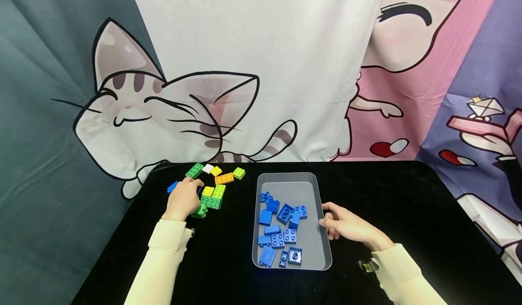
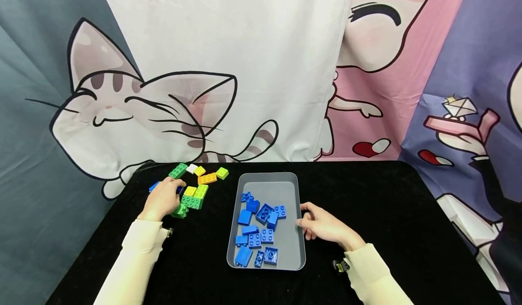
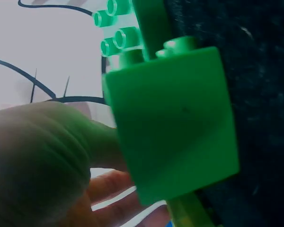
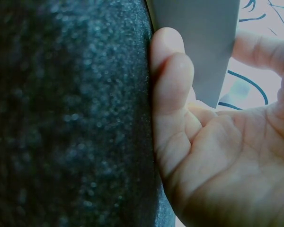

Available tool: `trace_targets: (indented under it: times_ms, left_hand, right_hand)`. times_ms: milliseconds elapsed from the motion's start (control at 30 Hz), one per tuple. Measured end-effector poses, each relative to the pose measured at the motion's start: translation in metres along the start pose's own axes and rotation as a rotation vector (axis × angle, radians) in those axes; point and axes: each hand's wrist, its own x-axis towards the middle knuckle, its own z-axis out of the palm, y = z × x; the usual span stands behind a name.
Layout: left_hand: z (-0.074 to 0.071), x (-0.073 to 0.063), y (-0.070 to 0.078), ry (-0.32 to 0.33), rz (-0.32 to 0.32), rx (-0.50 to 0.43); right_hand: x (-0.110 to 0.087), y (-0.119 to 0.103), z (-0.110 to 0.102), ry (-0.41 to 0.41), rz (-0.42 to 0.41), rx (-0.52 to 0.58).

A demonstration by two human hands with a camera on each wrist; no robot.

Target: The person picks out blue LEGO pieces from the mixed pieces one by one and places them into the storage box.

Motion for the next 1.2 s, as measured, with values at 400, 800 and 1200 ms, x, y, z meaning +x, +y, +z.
trace_targets:
  times_ms: [400,800,1200]
  left_hand:
    - [0.004,-0.002,-0.005,0.088,-0.007,0.025]
    - [-0.013,-0.007,0.026,0.267,0.101,-0.013]
    - [-0.015,-0.027,0.099,0.34,0.36,0.028]
  right_hand:
    - [0.0,0.001,0.001,-0.007,-0.008,0.001]
    - [0.0,-0.001,-0.001,-0.011,-0.006,0.0]
    - [0.001,0.001,-0.002,-0.016,0.007,-0.024]
